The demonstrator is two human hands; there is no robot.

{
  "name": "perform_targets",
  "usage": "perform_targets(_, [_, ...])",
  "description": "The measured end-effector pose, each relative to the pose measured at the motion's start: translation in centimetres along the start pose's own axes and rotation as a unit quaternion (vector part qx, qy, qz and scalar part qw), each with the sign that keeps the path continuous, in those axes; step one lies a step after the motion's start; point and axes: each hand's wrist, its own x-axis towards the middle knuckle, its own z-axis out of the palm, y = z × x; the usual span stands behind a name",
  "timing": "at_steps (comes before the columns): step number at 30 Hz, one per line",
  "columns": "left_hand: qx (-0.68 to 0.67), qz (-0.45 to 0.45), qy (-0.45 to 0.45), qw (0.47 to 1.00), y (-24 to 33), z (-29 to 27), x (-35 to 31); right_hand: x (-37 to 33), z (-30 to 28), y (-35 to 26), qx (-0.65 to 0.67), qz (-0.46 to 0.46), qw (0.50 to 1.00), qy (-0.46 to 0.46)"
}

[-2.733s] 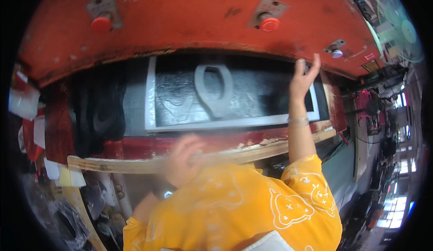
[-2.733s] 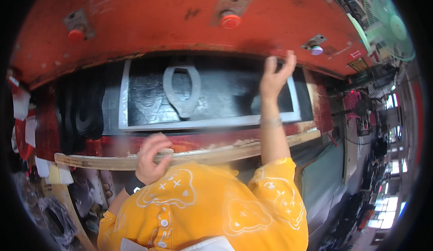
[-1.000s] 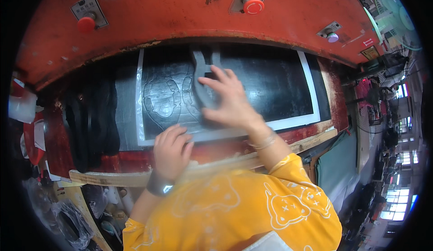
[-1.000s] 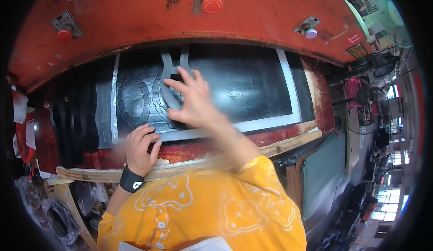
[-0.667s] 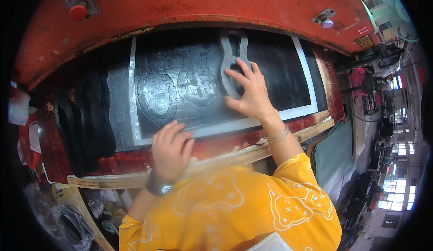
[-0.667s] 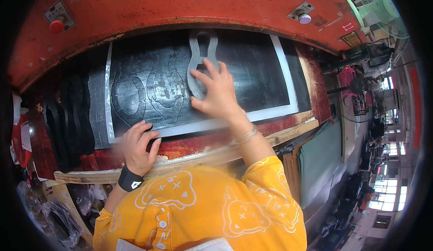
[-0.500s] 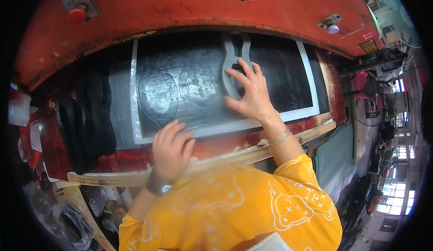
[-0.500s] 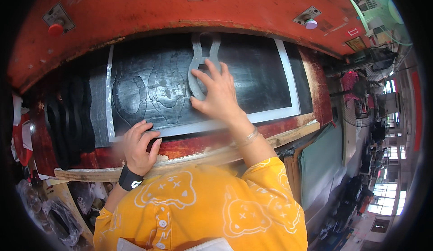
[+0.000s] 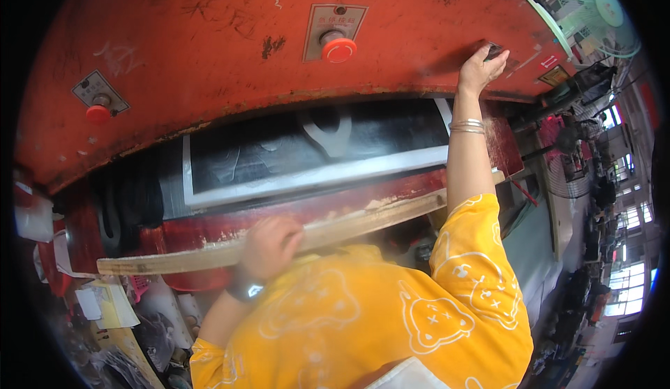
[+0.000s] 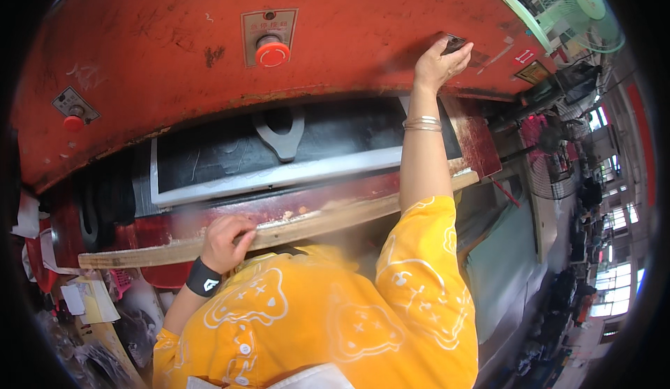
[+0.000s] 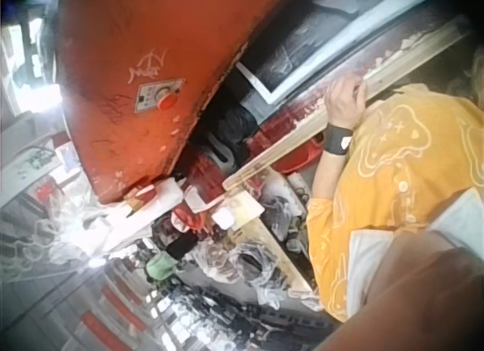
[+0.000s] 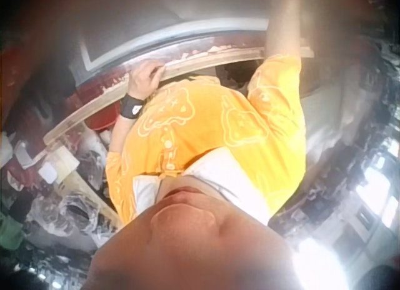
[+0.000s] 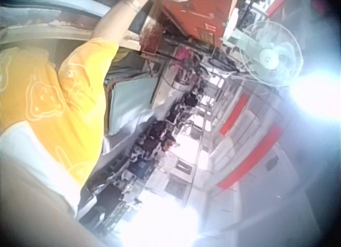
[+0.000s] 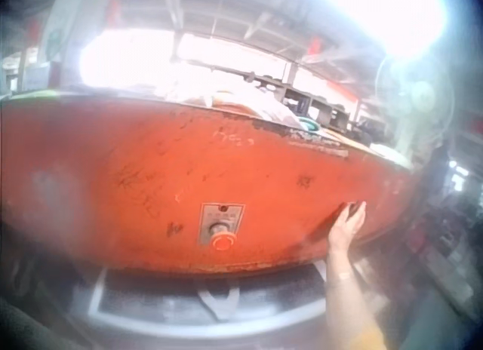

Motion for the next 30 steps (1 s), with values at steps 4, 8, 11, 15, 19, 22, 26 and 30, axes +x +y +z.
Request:
perform_targets(4, [0.046,-0.057,0.024,0.997,-1.5,-0.5,3.0,-1.7,-1.7,0.7,0.179,0.043,0.982,-0.051])
perform_targets(8, [0.109,-0.114,0.041,0.987,-1.8,-0.6,5.2,-8.4,-6.4,-1.5,0.152,0.062,0.971,-0.173])
perform_targets(11, [0.134,-0.096,0.035,0.986,-1.7,-0.6,5.8,-14.4,-10.1,-3.4,0.020,0.055,0.807,-0.587])
perform_targets(15, [0.123,-0.127,0.030,0.984,-1.3,-0.4,5.9,-17.9,-12.2,-4.9,-0.003,-0.152,0.716,-0.682])
perform_targets(19, [0.136,-0.130,0.040,0.981,-1.0,-0.2,5.6,-18.0,-13.0,-5.5,0.006,-0.161,0.739,-0.654])
perform_targets(22, [0.149,-0.120,0.049,0.980,-1.1,-0.1,5.4,-18.6,-13.6,-5.8,0.006,-0.163,0.759,-0.630])
perform_targets(26, [0.155,-0.108,0.053,0.981,-1.5,0.5,4.5,-19.9,-14.3,-6.1,0.024,-0.157,0.783,-0.602])
perform_targets(30, [0.153,-0.114,0.041,0.981,-0.8,1.3,2.5,-17.9,-14.3,-6.5,-0.034,-0.140,0.664,-0.734])
